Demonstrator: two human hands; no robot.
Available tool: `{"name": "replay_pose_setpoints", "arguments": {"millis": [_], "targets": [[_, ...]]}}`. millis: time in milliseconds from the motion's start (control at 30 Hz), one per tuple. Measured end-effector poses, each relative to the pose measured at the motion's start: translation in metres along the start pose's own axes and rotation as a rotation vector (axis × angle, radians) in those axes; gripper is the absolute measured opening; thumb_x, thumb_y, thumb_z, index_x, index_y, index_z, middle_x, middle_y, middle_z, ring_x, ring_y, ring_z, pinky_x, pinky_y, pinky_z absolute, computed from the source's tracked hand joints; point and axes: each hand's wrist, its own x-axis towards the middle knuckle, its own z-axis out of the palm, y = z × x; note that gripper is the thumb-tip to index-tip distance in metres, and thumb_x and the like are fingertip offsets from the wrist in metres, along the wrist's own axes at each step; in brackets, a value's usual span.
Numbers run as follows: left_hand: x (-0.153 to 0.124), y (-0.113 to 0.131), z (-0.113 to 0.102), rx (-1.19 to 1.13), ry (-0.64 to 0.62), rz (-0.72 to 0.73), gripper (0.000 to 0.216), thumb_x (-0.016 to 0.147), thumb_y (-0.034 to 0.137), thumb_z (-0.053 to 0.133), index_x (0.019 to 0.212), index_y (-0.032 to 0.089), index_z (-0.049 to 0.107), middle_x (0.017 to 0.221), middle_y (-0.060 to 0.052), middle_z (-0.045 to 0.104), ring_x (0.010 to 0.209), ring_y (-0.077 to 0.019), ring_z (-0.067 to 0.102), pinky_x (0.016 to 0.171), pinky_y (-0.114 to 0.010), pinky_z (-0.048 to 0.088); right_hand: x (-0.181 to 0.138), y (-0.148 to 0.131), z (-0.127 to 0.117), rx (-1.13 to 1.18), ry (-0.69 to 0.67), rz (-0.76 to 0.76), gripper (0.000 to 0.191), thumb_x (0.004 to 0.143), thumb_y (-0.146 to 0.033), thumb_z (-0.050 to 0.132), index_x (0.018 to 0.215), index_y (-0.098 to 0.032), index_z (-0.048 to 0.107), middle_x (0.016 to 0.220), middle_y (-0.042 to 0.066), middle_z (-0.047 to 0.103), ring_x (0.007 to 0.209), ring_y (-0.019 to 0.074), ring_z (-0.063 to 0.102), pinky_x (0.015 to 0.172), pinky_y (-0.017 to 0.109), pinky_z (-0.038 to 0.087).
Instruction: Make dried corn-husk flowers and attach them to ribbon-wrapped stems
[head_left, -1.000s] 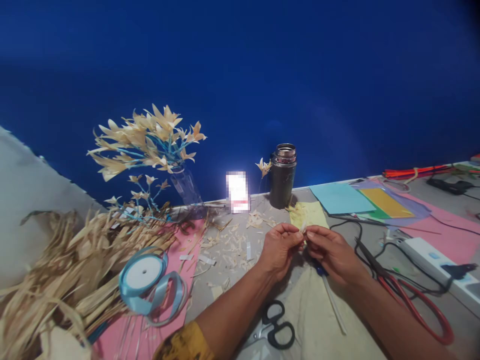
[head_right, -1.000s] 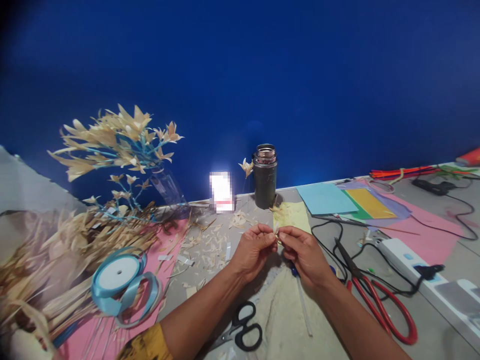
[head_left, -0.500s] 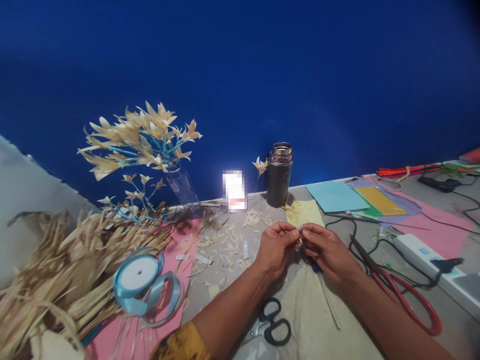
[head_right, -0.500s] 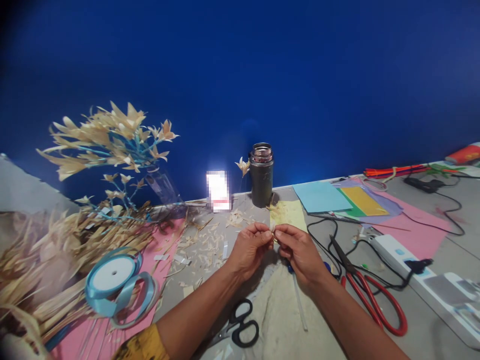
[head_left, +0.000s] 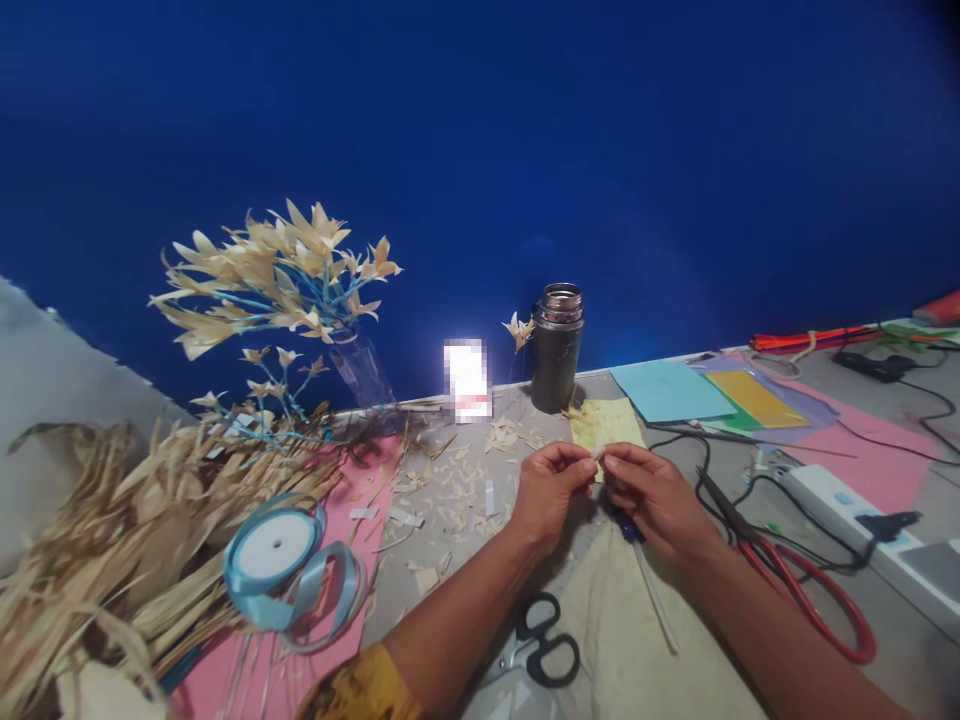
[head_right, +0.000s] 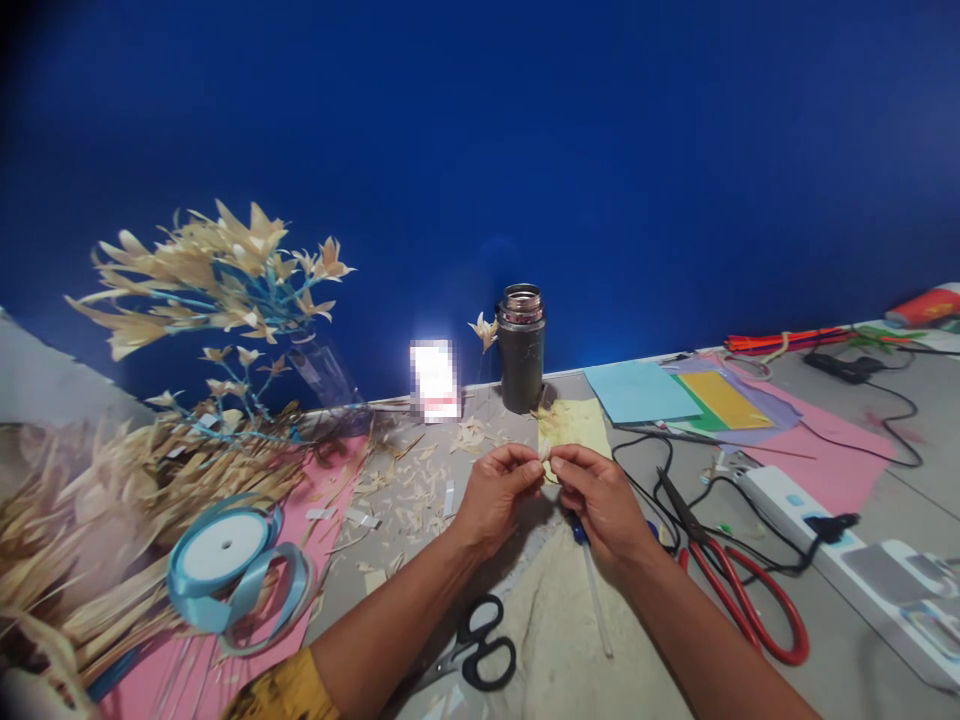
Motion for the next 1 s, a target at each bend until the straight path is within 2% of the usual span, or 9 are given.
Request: {"name": "replay_pose_setpoints", "arguments": {"millis": [200,400,600,700,767,867,1000], "targets": [[-0.001,0.002,-0.001,0.128,-0.039,0.049,0.027,0.067,0.034,0.083,0.075,0.015,0.067,0.061,0.001,0.06,0.052,-0.0086,0.05,0.055,-0.024,0.039,0.0,0.0,-0.001,-0.001,-0.001,-0.004,0.031,0.059,-0.035,0.093,0.079,-0.017,0.077,0.06,-0.004,0.052,0.049,0.0045,0.036,0.043,0.016,0.026],[0.0,0.002,-0.002,0.207,-0.044,0.106,0.021,0.071,0.031,0.079,0.073,0.015,0.065,0.058,0.001,0.06,0.053,-0.0094,0.049,0.056,-0.024,0.038,0.001,-0.004,-0.003,-0.029,0.038,-0.08,0.03,0.059,-0.036,0.093,0.075,-0.019,0.075,0.057,-0.005,0.049,0.049,0.0059,0.033,0.042,0.017,0.026],[0.001,0.004,-0.003,0.184,-0.05,0.083,0.02,0.068,0.029,0.08,0.069,0.014,0.068,0.058,0.0,0.061,0.053,-0.0097,0.051,0.058,-0.024,0.038,-0.001,-0.008,-0.002,-0.083,0.004,-0.062,0.035,0.066,-0.049,0.087,0.082,-0.02,0.078,0.074,0.002,0.063,0.056,0.0087,0.041,0.043,0.018,0.029],[0.001,0.004,-0.003,0.166,-0.019,0.048,0.018,0.065,0.027,0.082,0.069,0.013,0.072,0.059,-0.002,0.063,0.054,-0.0103,0.054,0.059,-0.025,0.04,-0.002,-0.007,-0.003,-0.092,-0.018,-0.052,0.036,0.065,-0.048,0.088,0.085,-0.019,0.078,0.075,0.002,0.064,0.056,0.0086,0.042,0.044,0.018,0.03],[0.001,0.003,-0.002,0.152,0.006,0.029,0.018,0.063,0.027,0.083,0.069,0.012,0.074,0.059,-0.002,0.064,0.054,-0.0106,0.055,0.058,-0.025,0.04,-0.003,-0.007,-0.004,-0.105,0.018,-0.101,0.034,0.065,-0.045,0.088,0.084,-0.019,0.076,0.07,0.0,0.061,0.054,0.0078,0.041,0.044,0.018,0.029],[0.002,0.002,-0.002,0.124,0.037,0.012,0.021,0.06,0.027,0.086,0.069,0.012,0.075,0.06,-0.003,0.065,0.053,-0.0111,0.055,0.057,-0.026,0.042,-0.006,-0.009,-0.006,-0.195,0.088,-0.252,0.028,0.073,-0.044,0.082,0.087,-0.021,0.073,0.065,-0.004,0.056,0.05,0.0076,0.039,0.044,0.02,0.03],[0.002,0.002,-0.001,0.126,0.034,0.021,0.023,0.058,0.029,0.088,0.068,0.012,0.076,0.059,-0.004,0.065,0.052,-0.0116,0.056,0.057,-0.026,0.043,-0.009,-0.014,-0.006,-0.486,0.075,-0.425,0.021,0.078,-0.04,0.077,0.087,-0.021,0.075,0.077,0.001,0.067,0.062,0.0132,0.055,0.053,0.024,0.042]]}}
